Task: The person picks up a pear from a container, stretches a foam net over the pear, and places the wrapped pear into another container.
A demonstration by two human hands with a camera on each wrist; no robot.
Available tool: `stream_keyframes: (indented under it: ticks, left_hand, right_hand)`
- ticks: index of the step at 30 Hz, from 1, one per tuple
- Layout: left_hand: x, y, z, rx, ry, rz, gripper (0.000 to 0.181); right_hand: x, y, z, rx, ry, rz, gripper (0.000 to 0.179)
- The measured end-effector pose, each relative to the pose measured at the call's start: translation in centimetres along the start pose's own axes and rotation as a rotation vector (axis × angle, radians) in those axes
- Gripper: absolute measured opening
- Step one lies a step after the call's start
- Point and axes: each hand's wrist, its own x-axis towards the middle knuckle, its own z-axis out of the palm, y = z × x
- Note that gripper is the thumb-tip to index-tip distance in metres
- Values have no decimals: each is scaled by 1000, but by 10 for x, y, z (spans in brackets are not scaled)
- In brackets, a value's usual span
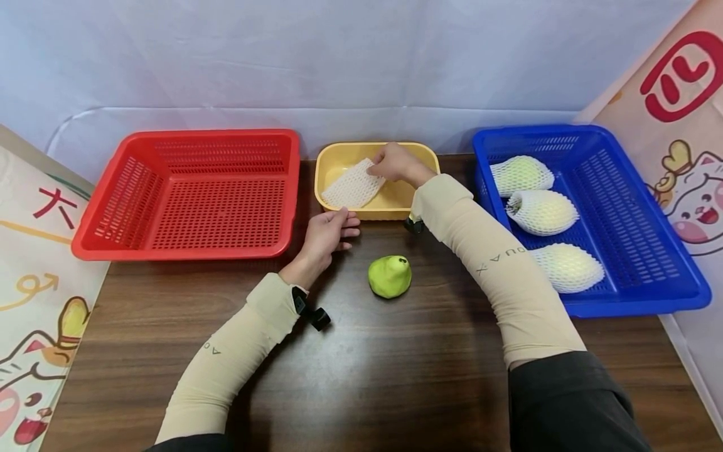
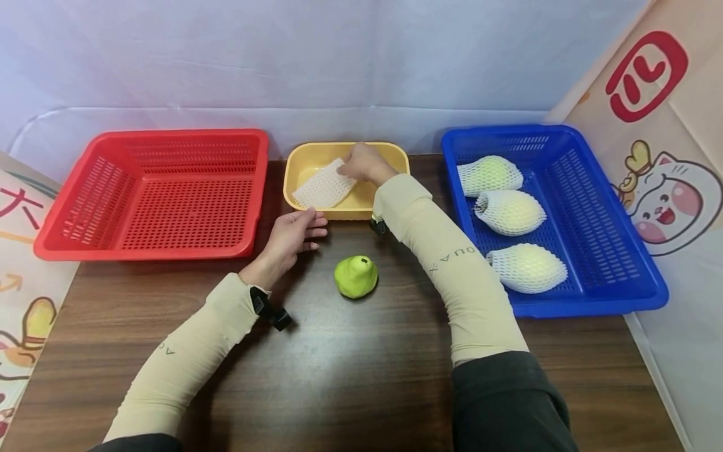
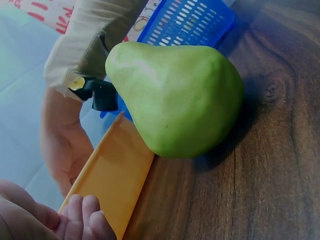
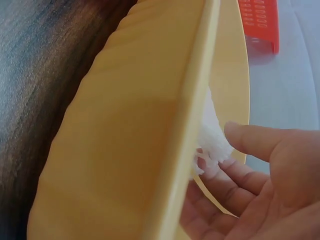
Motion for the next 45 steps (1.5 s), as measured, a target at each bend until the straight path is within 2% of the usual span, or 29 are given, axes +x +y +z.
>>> stream_keyframes:
  ticks: [9,13,22,32,45]
  left_hand:
    - [-1,1,0,16,-3,-13,39]
    - [-1,2,0,22,-3,-16,39]
    - [-1,3,0,25,1,-18,38]
    - [-1,2,0,20,0,-12,37]
    - [1,2,-1,27,1,-17,36]
  right_hand:
    - [-1,-1,3,-15,16,7,20]
    - [-4,1,1,-4,36,-19,24]
    - [-14,2,-12,-21,108,-79,27]
    - [-26,7,-30,36,120,-104,30]
    - [-61,-8,-56,15,156,-201,22]
